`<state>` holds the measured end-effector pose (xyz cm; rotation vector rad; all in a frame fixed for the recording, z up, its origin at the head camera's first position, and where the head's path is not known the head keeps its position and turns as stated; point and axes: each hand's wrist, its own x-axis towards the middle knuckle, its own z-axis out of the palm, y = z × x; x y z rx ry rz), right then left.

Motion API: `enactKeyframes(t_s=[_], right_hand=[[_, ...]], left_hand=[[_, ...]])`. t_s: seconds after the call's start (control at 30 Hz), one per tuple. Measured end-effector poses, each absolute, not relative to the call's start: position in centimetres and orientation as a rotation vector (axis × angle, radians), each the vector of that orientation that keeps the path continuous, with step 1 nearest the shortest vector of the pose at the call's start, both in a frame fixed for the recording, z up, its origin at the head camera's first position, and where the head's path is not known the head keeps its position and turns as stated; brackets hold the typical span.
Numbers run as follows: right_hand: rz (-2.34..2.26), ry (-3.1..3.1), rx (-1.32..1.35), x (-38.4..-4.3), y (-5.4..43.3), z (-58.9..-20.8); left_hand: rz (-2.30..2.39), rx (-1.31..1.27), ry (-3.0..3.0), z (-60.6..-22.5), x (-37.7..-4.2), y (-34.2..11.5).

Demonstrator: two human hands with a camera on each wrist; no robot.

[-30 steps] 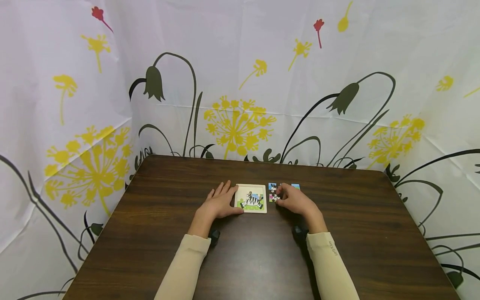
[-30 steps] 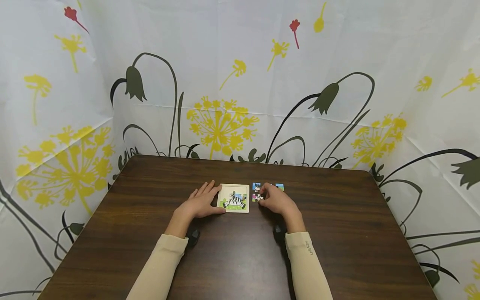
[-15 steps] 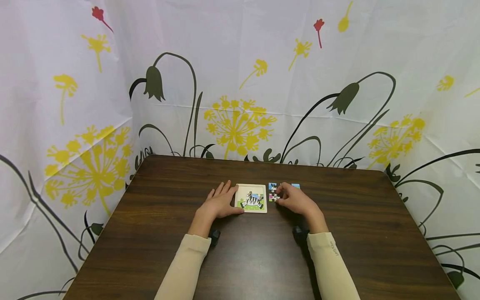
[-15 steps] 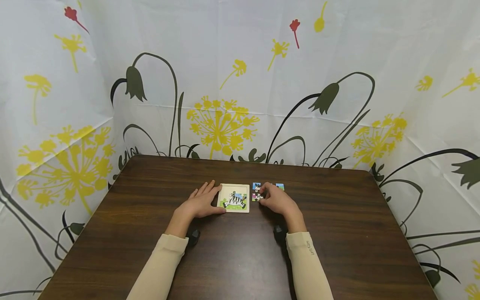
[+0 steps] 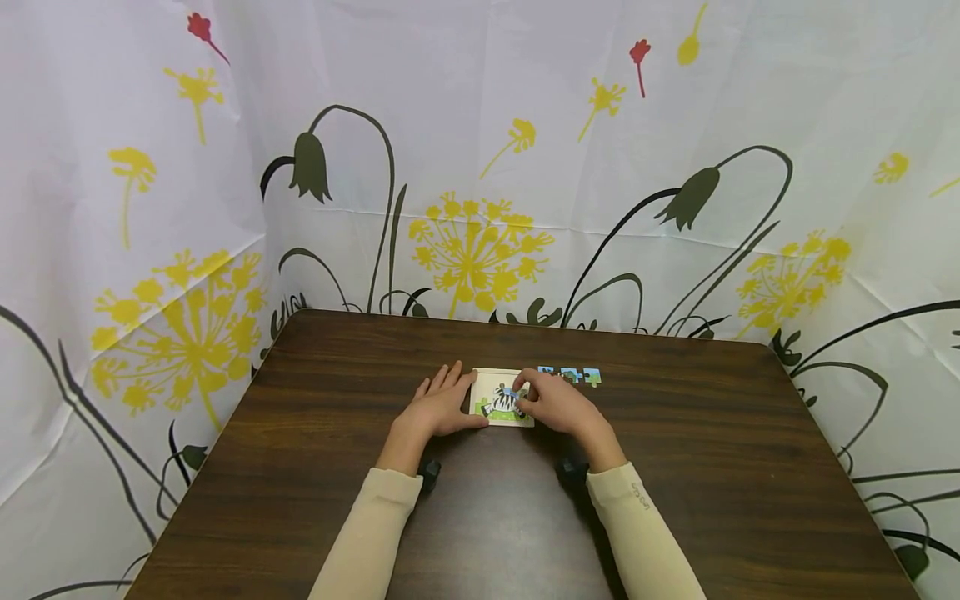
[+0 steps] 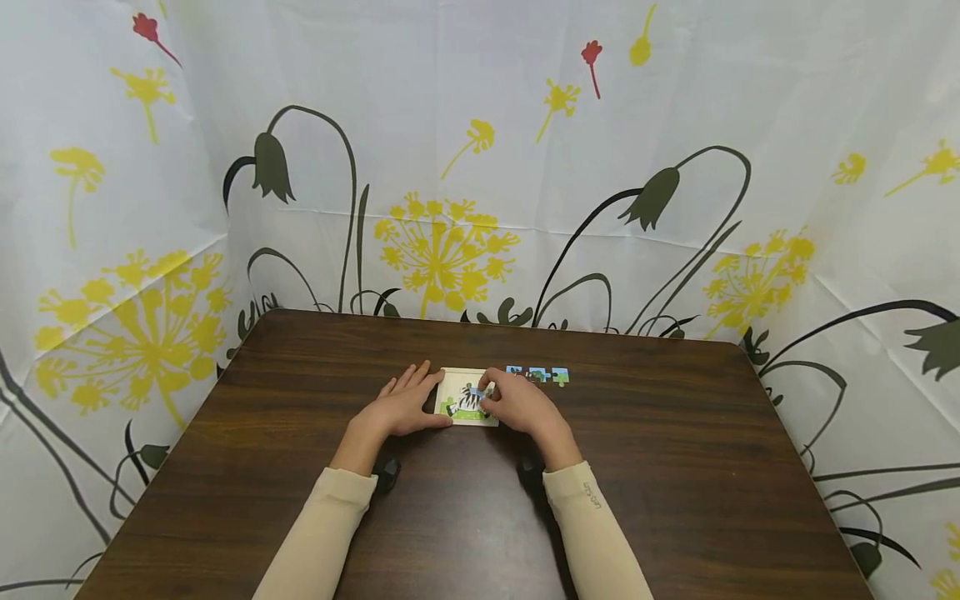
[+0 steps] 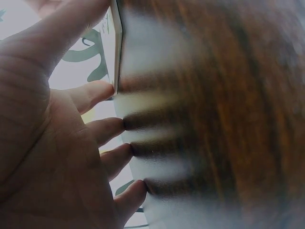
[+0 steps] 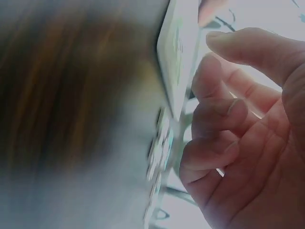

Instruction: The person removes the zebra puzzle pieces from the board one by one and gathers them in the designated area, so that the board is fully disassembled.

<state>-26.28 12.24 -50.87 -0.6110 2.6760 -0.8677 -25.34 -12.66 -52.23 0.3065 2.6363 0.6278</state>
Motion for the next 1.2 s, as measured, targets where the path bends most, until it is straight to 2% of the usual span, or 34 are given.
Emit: enactKeyframes(t_s=[0.43,0.77,1.2], right_hand=[[-0.74,2.685,-0.605,-27.2,8.7,-51.4],[-0.798,2.558,-0.54,-28.0,8.2,-50.9],[-0.783,2.543,-0.602,-28.1,8.2,-50.9]], left_hand=[[0.63,0.315,2.654,-52.4,-25.3,-12.7],[0.645,0.308,2.654,-52.5,-25.4,-12.7],[0.634,0.309,2.663,-52.2,-25.1,-12.7]])
